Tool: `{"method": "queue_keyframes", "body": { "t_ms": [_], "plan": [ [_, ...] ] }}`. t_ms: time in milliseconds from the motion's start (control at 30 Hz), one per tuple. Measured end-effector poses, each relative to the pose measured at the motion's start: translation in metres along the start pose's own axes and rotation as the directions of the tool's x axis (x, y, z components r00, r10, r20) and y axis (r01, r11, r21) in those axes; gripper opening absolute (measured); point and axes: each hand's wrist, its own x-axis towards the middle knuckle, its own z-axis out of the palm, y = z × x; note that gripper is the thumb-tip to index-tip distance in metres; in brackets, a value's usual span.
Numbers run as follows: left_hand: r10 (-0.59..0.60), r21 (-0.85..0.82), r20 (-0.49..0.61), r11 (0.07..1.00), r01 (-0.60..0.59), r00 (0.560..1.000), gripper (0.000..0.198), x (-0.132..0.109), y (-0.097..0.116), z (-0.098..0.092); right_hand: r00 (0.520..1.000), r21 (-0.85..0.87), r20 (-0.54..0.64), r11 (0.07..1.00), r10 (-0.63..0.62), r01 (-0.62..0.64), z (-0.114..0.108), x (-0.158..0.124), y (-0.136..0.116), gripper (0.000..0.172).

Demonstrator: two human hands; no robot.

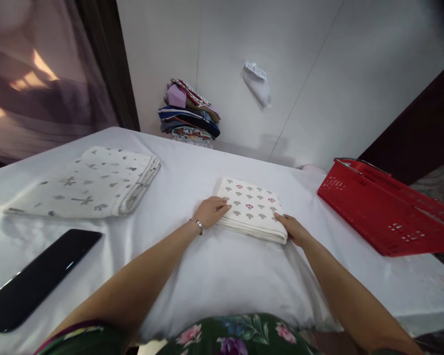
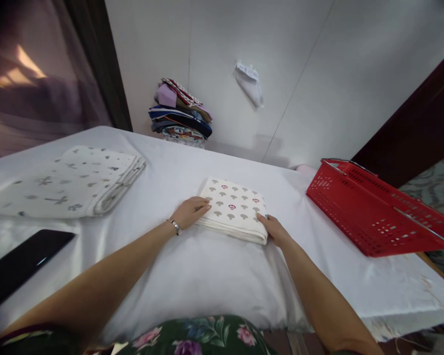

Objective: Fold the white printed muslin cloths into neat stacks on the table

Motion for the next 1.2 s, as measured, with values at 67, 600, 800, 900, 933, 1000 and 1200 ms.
{"method": "queue_keyframes", "body": {
  "t_ms": [67, 600, 800, 900, 933, 1000, 1200],
  "plan": [
    [-0.022, -0.015, -0.033, 1.0, 0.022, 0.999, 0.029, 0.0, -0.002, 0.0, 0.999, -0.114, -0.03, 0.993, -0.012, 0.008, -0.004, 0.002, -0.002, 0.048],
    [0.029, 0.025, -0.113, 0.999, -0.027, 0.993, 0.016, -0.002, -0.015, 0.007, 0.86, -0.922, 0.18, 0.223, -0.478, 0.317, 0.047, 0.066, -0.045, 0.061],
    [0.007, -0.015, -0.108, 1.0, -0.008, 0.994, 0.013, 0.0, -0.016, 0.007, 0.909, -0.95, 0.18, 0.175, -0.375, 0.26, 0.046, 0.075, -0.048, 0.06],
    [-0.011, -0.025, -0.09, 1.0, 0.008, 0.996, 0.012, 0.001, -0.015, 0.007, 0.905, -0.944, 0.193, 0.178, -0.378, 0.276, 0.058, 0.074, -0.066, 0.061],
    [-0.013, -0.023, -0.086, 1.0, 0.011, 0.996, 0.012, 0.001, -0.015, 0.007, 0.895, -0.936, 0.212, 0.181, -0.393, 0.301, 0.066, 0.075, -0.073, 0.062],
    [-0.009, -0.019, -0.086, 1.0, 0.007, 0.996, 0.012, 0.001, -0.015, 0.007, 0.861, -0.906, 0.281, 0.178, -0.424, 0.384, 0.084, 0.078, -0.084, 0.065],
    [0.014, -0.024, -0.098, 1.0, -0.016, 0.995, 0.012, 0.0, -0.019, 0.009, 0.808, -0.845, 0.444, 0.119, -0.387, 0.521, 0.123, 0.097, -0.083, 0.066]
  ]
}}
